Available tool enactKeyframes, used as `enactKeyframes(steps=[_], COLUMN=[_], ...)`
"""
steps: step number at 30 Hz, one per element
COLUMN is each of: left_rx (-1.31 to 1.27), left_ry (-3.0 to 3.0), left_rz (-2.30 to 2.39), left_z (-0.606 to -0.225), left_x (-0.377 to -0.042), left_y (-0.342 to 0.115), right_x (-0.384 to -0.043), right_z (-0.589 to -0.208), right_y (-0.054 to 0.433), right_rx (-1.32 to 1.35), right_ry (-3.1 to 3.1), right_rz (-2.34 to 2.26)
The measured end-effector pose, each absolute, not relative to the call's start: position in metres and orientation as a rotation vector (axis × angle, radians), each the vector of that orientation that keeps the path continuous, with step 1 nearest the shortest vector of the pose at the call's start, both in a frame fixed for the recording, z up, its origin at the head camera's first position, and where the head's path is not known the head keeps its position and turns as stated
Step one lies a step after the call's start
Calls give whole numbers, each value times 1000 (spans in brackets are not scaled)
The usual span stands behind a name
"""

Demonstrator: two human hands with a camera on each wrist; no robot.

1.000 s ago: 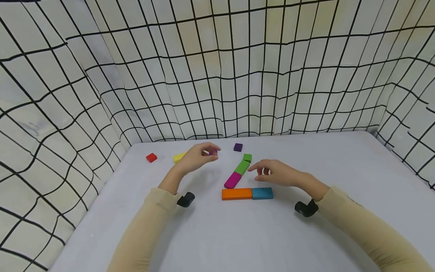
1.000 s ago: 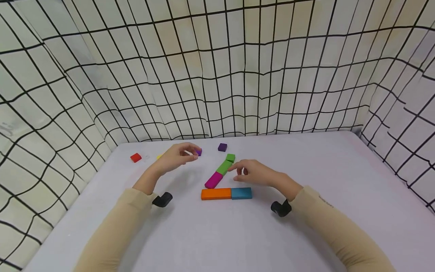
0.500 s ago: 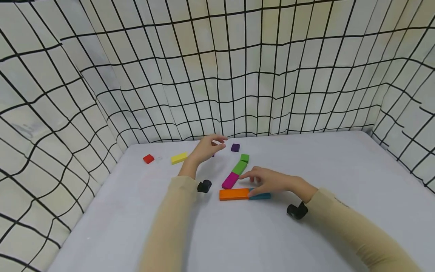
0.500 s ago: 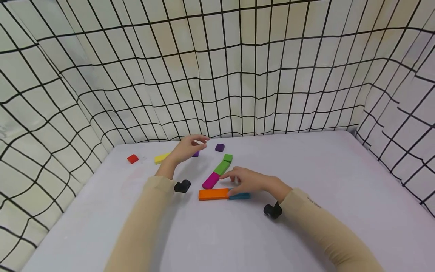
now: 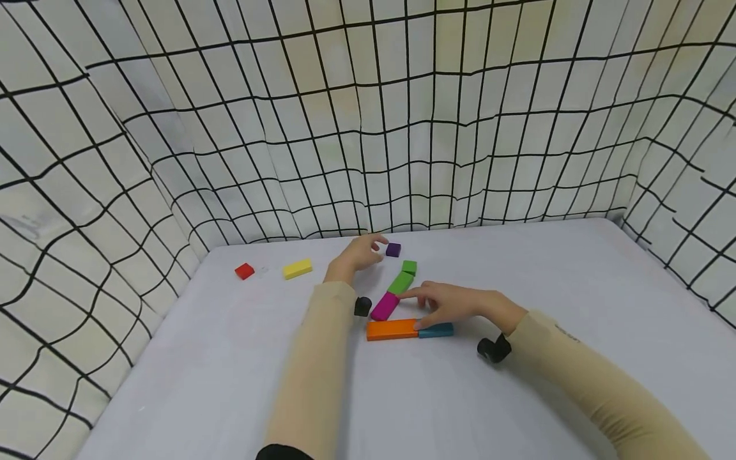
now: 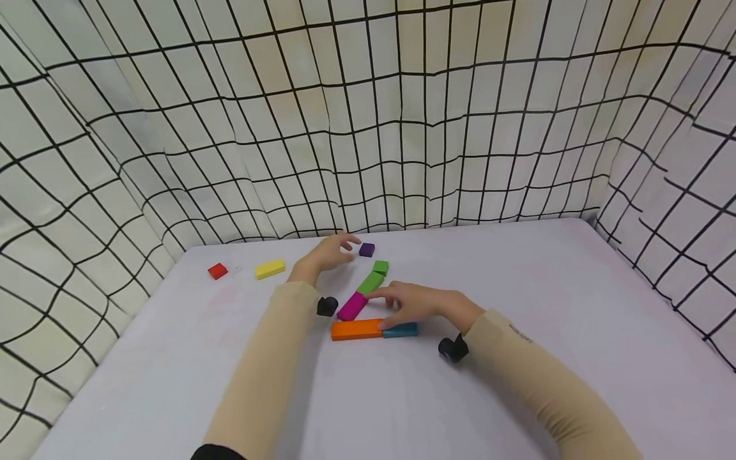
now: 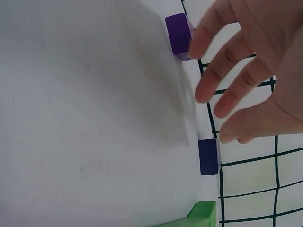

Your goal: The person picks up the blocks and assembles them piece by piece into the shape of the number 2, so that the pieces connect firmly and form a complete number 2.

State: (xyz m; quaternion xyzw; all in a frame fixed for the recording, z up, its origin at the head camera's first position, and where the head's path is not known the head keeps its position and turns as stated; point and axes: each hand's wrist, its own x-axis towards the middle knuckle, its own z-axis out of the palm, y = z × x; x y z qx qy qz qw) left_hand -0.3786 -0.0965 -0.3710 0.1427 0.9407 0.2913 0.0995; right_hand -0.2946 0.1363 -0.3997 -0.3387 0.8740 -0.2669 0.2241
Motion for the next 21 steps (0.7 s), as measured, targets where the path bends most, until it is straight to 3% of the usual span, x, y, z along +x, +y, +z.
enactKeyframes(steps=[21], left_rx=[302], left_ry=[2853], left_rz=[614], left_z=[-374], left_x=[-392], left_y=[-69], right_x=[-295], right_z=[-399], right_y=[137], right_rx=[-924], right_ry=[2402], right_rz=[-711])
